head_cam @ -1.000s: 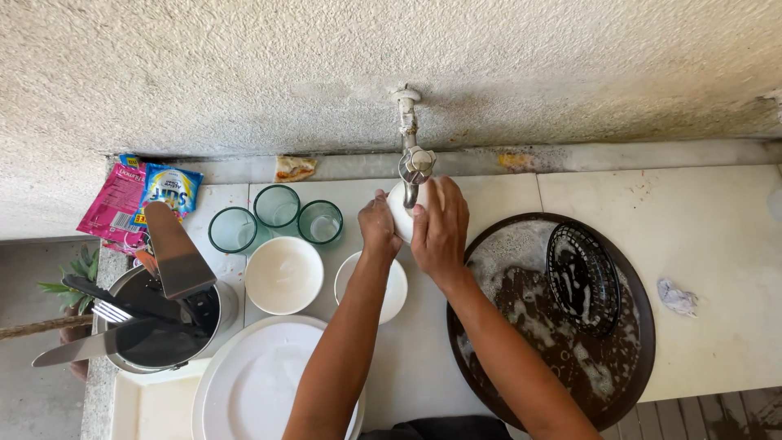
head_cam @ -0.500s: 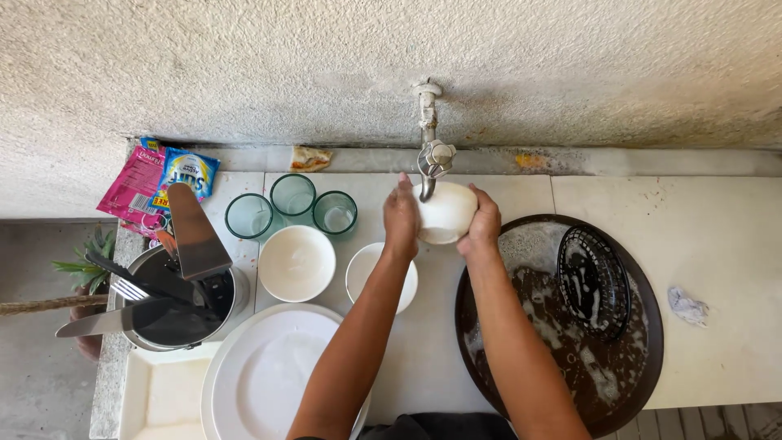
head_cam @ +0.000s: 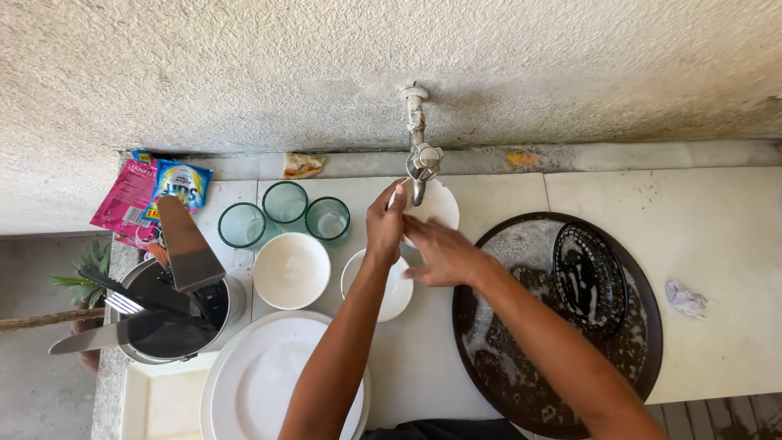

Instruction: Rinsing and cleaning dishes, glasses, and utensils under a running tap on a counter.

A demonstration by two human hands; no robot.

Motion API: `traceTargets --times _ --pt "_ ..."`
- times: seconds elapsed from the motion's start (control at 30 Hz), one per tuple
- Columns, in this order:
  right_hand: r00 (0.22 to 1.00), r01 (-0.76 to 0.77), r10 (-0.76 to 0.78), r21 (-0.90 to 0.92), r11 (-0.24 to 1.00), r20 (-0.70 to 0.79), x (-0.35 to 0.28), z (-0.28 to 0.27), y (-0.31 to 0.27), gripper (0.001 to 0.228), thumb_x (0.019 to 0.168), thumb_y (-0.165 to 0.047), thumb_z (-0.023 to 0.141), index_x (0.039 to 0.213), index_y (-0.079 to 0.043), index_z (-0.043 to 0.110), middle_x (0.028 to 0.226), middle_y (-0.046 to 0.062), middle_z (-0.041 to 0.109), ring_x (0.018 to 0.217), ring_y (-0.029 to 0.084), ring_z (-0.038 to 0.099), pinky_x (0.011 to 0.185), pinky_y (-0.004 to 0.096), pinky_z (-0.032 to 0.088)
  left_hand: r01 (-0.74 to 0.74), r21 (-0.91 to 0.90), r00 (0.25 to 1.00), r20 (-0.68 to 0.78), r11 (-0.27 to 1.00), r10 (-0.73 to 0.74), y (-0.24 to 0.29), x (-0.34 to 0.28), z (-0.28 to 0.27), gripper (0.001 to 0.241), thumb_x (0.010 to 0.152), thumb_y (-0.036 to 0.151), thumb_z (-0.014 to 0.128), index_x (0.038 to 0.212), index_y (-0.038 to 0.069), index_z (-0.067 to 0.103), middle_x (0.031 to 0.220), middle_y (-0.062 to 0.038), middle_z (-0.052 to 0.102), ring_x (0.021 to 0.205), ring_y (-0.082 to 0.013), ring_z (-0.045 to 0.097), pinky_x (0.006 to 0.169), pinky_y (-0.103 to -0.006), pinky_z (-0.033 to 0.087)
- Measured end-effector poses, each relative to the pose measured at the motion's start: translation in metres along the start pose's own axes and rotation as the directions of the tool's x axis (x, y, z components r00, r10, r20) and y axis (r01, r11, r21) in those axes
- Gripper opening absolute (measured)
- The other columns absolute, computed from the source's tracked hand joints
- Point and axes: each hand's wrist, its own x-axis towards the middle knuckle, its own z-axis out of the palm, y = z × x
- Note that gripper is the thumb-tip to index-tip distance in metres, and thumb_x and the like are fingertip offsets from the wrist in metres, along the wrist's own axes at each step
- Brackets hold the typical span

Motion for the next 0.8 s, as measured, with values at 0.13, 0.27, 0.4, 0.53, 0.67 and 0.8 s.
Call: traceTargets --times 0.13,0.27,0.4,0.53,0.67,0.8 --pt "0.993 -0.042 0.106 -0.702 0.711 0.048 0.003 -0.012 0.001 0.075 0.080 -0.029 0.076 0.141 0.005 0.047 0.151 0.020 0.048 0.151 0.035 0.040 0.123 0.050 0.023 -0.035 -0.162 0.997 0.065 0.986 0.046 -0.008 0.001 -0.002 0.049 0.103 0.036 0.058 0.135 -0.002 0.068 0.117 -0.009 0.071 0.104 -0.0166 0.061 0.092 -0.0331 0.050" --pt "0.975 -0.141 0.197 -0.400 0.906 0.102 0.004 -0.018 -0.015 0.091 0.073 -0.023 0.078 0.150 -0.002 0.033 0.154 0.019 0.042 0.140 0.038 0.038 0.118 0.049 0.024 0.036 -0.119 0.999 0.022 0.992 -0.034 -0.003 0.006 0.000 0.048 0.103 0.034 0.059 0.134 -0.002 0.066 0.116 -0.009 0.072 0.104 -0.0169 0.063 0.094 -0.0329 0.049" --pt "0.994 -0.111 0.076 -0.728 0.677 -0.082 0.005 -0.002 0.018 0.089 0.066 -0.008 0.078 0.143 0.007 0.036 0.148 0.027 0.042 0.141 0.039 0.039 0.117 0.050 0.030 0.001 -0.159 0.998 0.060 0.987 0.009 -0.022 0.010 -0.002 0.048 0.104 0.034 0.059 0.137 -0.001 0.065 0.115 -0.009 0.068 0.101 -0.0142 0.058 0.091 -0.0304 0.047" --pt "1.000 -0.020 0.017 -0.187 0.982 -0.018 0.004 -0.009 -0.005 0.078 0.075 -0.006 0.075 0.145 -0.002 0.041 0.144 0.024 0.053 0.119 0.042 0.055 0.101 0.050 0.044 0.155 -0.179 0.987 0.073 0.972 -0.144 -0.014 0.010 -0.007 0.049 0.111 0.033 0.060 0.143 -0.002 0.069 0.098 -0.015 0.052 0.085 -0.0236 0.041 0.072 -0.0376 0.033" --pt "0.982 -0.177 0.187 -0.370 0.912 -0.009 0.000 -0.014 0.003 0.025 0.089 -0.013 0.070 0.113 -0.012 0.069 0.095 0.017 0.075 0.094 0.038 0.069 0.088 0.050 0.052 0.188 -0.314 0.982 0.089 0.931 -0.168 0.009 0.003 -0.008 0.048 0.100 0.030 0.060 0.139 0.003 0.057 0.119 -0.011 0.068 0.100 -0.0179 0.063 0.082 -0.0313 0.050" --pt "0.953 0.098 -0.149 -0.195 0.976 -0.265 -0.006 -0.010 -0.006 0.036 0.076 -0.003 0.073 0.112 -0.005 0.071 0.093 0.018 0.075 0.079 0.041 0.067 0.075 0.050 0.050 0.058 -0.193 0.993 0.114 0.980 -0.036 -0.016 0.025 -0.020 0.047 0.100 0.019 0.062 0.145 0.003 0.060 0.130 -0.014 0.065 0.108 -0.0188 0.063 0.088 -0.0301 0.052"
